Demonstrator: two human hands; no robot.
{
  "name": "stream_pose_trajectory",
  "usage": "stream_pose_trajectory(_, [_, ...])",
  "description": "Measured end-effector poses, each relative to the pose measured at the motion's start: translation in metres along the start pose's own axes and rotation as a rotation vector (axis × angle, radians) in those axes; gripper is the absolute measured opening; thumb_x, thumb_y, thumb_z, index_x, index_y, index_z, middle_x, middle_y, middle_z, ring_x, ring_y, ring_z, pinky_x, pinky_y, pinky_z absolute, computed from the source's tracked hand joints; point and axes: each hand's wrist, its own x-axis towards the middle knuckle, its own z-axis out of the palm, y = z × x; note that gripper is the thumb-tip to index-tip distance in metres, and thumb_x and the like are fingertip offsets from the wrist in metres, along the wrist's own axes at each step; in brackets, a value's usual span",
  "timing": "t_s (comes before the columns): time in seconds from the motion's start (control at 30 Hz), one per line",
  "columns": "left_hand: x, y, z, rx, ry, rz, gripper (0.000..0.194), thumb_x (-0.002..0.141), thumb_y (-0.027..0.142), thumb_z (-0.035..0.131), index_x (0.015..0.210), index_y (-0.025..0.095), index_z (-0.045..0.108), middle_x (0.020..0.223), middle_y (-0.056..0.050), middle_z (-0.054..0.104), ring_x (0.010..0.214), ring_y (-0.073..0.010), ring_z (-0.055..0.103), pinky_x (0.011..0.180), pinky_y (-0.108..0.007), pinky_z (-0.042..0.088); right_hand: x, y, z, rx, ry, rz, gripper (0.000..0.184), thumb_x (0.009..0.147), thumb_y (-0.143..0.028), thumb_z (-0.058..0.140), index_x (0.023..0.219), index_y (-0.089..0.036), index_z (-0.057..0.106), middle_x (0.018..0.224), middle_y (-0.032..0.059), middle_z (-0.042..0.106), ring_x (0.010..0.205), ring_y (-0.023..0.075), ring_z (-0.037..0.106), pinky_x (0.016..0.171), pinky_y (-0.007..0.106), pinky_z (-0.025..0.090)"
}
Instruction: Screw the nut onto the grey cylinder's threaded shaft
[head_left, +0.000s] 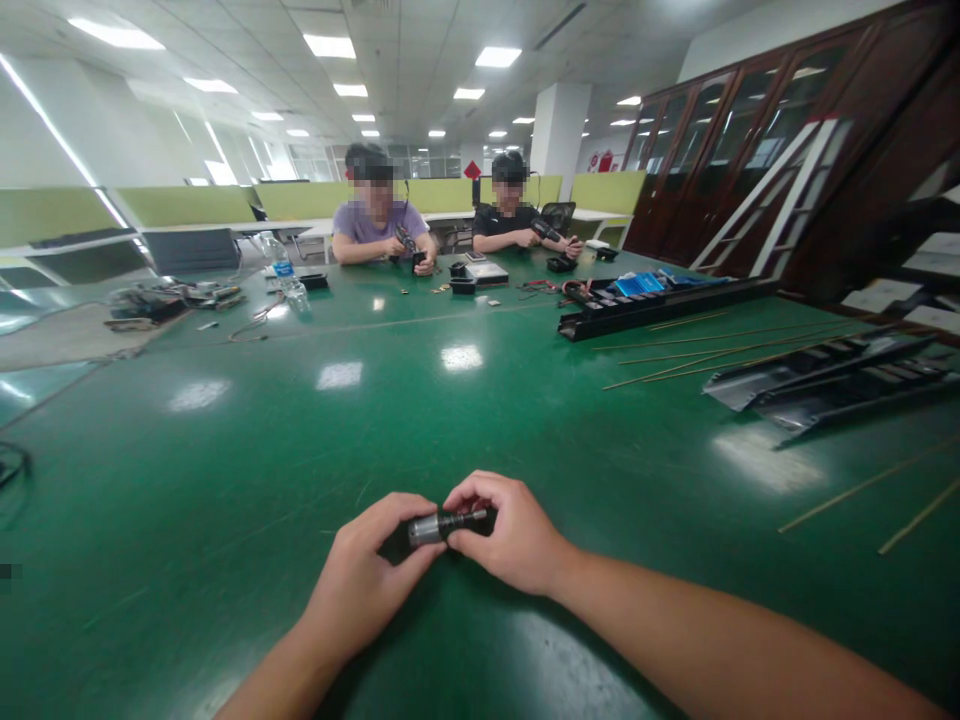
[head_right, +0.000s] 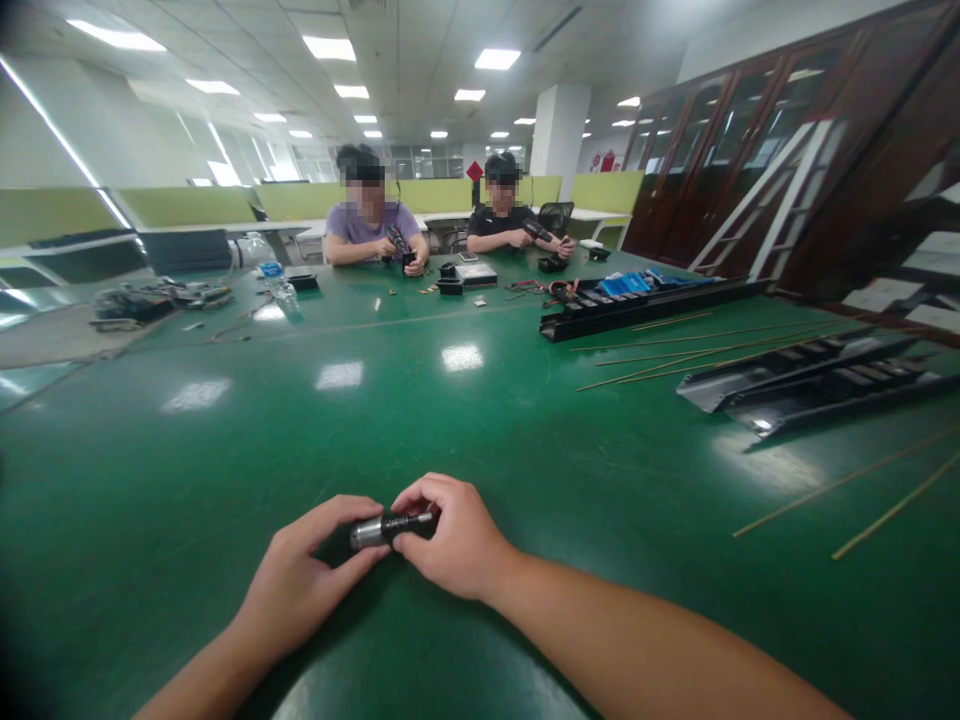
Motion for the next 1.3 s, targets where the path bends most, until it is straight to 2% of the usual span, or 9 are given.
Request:
stream_pose_trajectory(0.3, [-0.0009, 0.0030, -0.0018, -0.027, 0.024, 0.081, 0.025, 0.084, 0.024, 0.072, 0.108, 0.026, 0.063, 0.101, 0.000, 0.070, 0.093, -0.0138, 0.067, 0.085, -0.023, 0.053, -0.0035, -0.0012, -0.0005, 0.058, -0.007, 0.040, 0.021, 0.068, -0.013, 0.074, 0.087, -0.018, 0.071, 0.081, 0.0010, 0.068, 0.072, 0.0147, 0.061, 0.068, 0.026, 0.047])
stream_pose_trajectory(0.77, [-0.0014, 0.0045, -0.0001, -0.012, 0.081, 0.183, 0.026, 0.082, 0.019, 0.074, 0.106, 0.023, 0.066, 0.097, -0.003, 0.071, 0.089, -0.0157, 0.068, 0.081, -0.025, 0.056, -0.0050, -0.0010, 0.0004, 0.114, -0.037, 0.078, 0.012, 0.069, -0.017, 0.073, 0.080, -0.015, 0.072, 0.074, 0.0019, 0.069, 0.066, 0.0147, 0.061, 0.063, 0.025, 0.045])
stream_pose_trajectory(1.3, [-0.0006, 0.0070, -0.0010, 0.003, 0.096, 0.223, 0.025, 0.081, 0.020, 0.075, 0.105, 0.023, 0.068, 0.098, -0.002, 0.073, 0.089, -0.0143, 0.070, 0.081, -0.022, 0.057, -0.0026, -0.0003, -0.0011, 0.187, -0.067, 0.112, 0.010, 0.066, -0.020, 0.076, 0.072, -0.014, 0.070, 0.064, 0.0002, 0.063, 0.058, 0.0121, 0.053, 0.054, 0.022, 0.039])
